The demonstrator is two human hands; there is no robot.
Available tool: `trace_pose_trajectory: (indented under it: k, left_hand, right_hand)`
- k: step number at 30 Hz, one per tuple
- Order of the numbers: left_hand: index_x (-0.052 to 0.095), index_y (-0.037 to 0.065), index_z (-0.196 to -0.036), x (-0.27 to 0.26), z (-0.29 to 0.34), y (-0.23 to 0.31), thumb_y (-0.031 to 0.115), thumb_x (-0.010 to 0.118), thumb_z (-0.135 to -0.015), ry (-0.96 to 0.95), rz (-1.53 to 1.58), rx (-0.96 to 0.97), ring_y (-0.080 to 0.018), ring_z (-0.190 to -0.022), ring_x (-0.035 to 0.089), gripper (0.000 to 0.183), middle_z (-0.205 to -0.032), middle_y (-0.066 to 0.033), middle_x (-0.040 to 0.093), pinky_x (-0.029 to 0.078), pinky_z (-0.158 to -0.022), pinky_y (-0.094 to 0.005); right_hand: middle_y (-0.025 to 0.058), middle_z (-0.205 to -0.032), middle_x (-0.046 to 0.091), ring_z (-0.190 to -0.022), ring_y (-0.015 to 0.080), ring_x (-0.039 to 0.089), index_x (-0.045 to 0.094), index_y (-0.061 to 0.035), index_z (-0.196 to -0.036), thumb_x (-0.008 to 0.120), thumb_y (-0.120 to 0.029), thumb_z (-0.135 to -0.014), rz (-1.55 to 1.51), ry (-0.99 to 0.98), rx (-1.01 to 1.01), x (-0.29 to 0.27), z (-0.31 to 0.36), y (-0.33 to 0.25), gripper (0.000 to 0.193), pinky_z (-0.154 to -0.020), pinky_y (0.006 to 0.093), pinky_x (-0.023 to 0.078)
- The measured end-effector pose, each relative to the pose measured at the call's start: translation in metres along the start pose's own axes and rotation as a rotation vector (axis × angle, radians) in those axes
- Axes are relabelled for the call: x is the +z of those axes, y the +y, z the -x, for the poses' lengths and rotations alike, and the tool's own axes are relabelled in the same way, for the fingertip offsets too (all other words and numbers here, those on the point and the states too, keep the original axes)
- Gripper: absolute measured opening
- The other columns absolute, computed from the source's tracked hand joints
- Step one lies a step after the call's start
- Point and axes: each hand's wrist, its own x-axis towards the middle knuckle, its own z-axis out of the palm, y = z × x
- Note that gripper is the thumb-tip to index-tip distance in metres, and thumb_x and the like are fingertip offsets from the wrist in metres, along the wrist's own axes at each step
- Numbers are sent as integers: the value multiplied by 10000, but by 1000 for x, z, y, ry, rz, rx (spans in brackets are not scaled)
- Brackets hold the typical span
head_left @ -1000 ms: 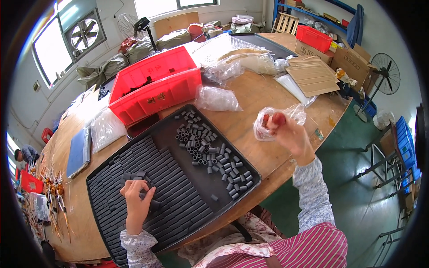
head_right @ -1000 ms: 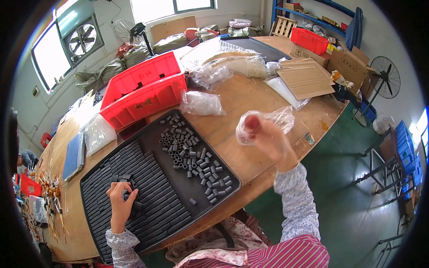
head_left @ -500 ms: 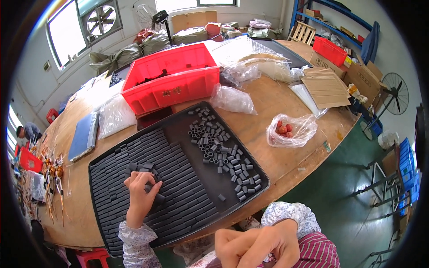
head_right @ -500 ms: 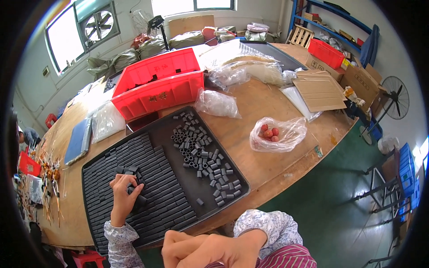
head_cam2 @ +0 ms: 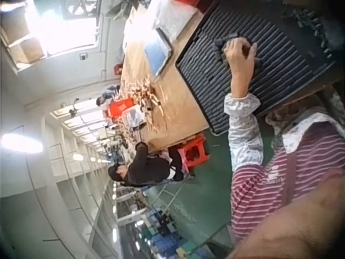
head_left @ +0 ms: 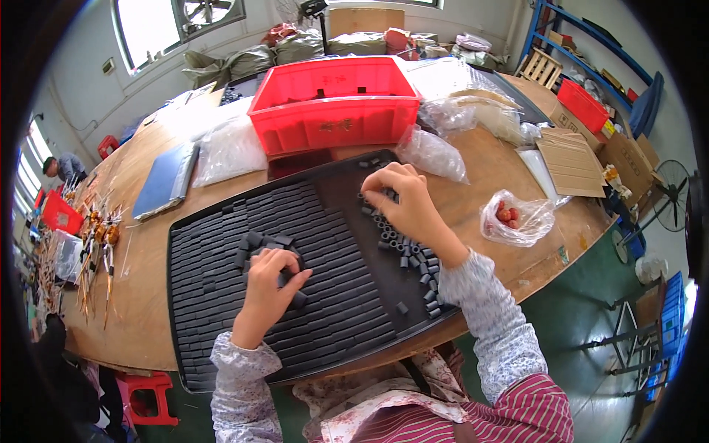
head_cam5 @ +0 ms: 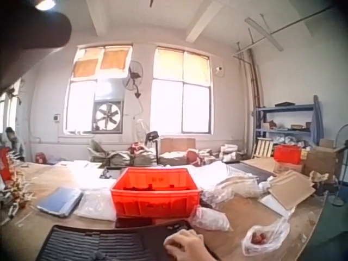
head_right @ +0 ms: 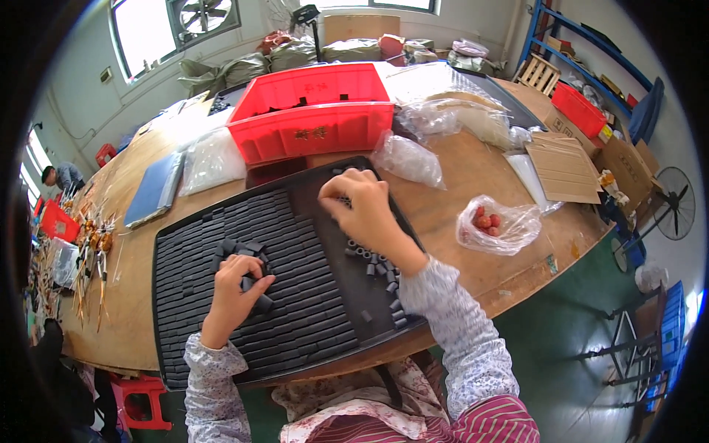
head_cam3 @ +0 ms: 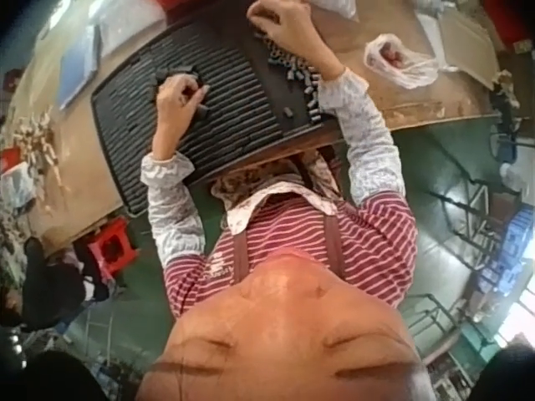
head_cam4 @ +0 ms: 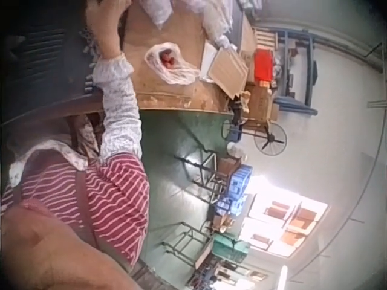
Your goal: The person assembles small black plastic components by hand, fitting them together on a workstation mat.
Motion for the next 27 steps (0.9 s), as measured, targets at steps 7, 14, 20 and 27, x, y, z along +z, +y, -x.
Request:
trace_pose_trajectory:
  k: [7,14,20,27]
  left_hand:
    - [618,-4,-1018,3,6,11,87,832,-794,-64,412,-214,-160,-738,664,322,-869,-88,674,548,-697,-286]
    - [677,-13,-1070,5,9,10,73,828,-787,-182,461,-208,-151,-786,689,332,-879,-88,709,563,-741,-280]
    - [686,-16,-1062,14,9,4,39,806,-797,-196,477,-273,-149,-783,689,297,-882,-82,710,561,-749,-270]
    - [649,-2,-1083,17,9,-5,-1,764,-845,-220,585,-380,-87,-833,665,265,-947,-34,708,533,-781,-233]
  right_hand:
    - [26,-975,687,-1008,250,591,750,-167,-980,748,-188,-801,318,-165,-32,70,9,63,180,-894,411,407]
    - [70,-1000,620,-1017,276,580,693,-112,-972,716,-83,-764,426,-195,-78,79,14,58,211,-881,413,427]
    - [94,-1068,581,-1028,294,568,651,-77,-972,672,-43,-755,388,-167,-142,85,23,65,220,-881,408,429]
    - [85,-962,636,-1011,270,583,647,-88,-919,728,-64,-682,484,-192,-244,81,21,65,252,-889,385,444]
